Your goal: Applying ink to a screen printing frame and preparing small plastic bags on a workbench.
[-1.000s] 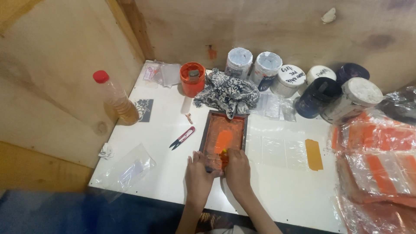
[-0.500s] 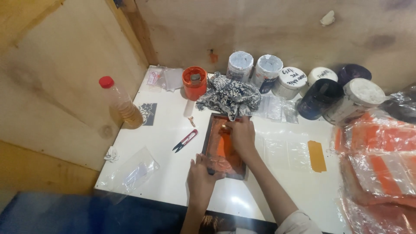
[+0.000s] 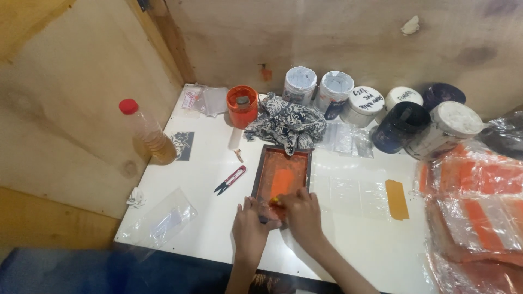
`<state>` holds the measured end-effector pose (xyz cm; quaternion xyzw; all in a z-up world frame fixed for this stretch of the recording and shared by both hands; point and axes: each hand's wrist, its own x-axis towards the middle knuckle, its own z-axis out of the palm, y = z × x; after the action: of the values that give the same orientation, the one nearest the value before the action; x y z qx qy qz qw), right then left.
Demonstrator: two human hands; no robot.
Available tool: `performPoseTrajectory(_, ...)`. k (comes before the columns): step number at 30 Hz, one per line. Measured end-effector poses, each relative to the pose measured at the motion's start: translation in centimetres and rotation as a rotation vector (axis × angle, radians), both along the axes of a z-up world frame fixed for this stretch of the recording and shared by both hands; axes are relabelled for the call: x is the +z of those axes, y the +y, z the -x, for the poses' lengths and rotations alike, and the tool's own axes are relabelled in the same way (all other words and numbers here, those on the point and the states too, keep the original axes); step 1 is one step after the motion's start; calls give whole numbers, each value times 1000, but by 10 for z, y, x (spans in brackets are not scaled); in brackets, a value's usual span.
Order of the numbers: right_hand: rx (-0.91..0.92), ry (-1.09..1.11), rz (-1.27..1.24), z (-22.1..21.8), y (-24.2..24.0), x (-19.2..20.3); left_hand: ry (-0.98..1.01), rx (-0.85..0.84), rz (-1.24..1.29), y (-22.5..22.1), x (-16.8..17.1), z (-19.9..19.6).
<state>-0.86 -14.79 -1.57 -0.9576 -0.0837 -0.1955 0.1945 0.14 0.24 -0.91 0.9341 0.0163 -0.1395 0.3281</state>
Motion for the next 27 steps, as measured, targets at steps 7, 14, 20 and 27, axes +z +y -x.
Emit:
performPoseTrajectory(7,-201,-8,76,-84,-37,-13,78,-10,-33,-1,18,1)
performPoseTrajectory(14,-132,-11,-33,-104,-29,-54,66,-30,-56,1,2,0)
performPoseTrajectory(20,-41,82,-122,-76,0,-24,129,0,-36,-1,10,-3)
performPoseTrajectory(27,127,48,-77,-43,0,-14,161,-1,-58,-1,12,-2)
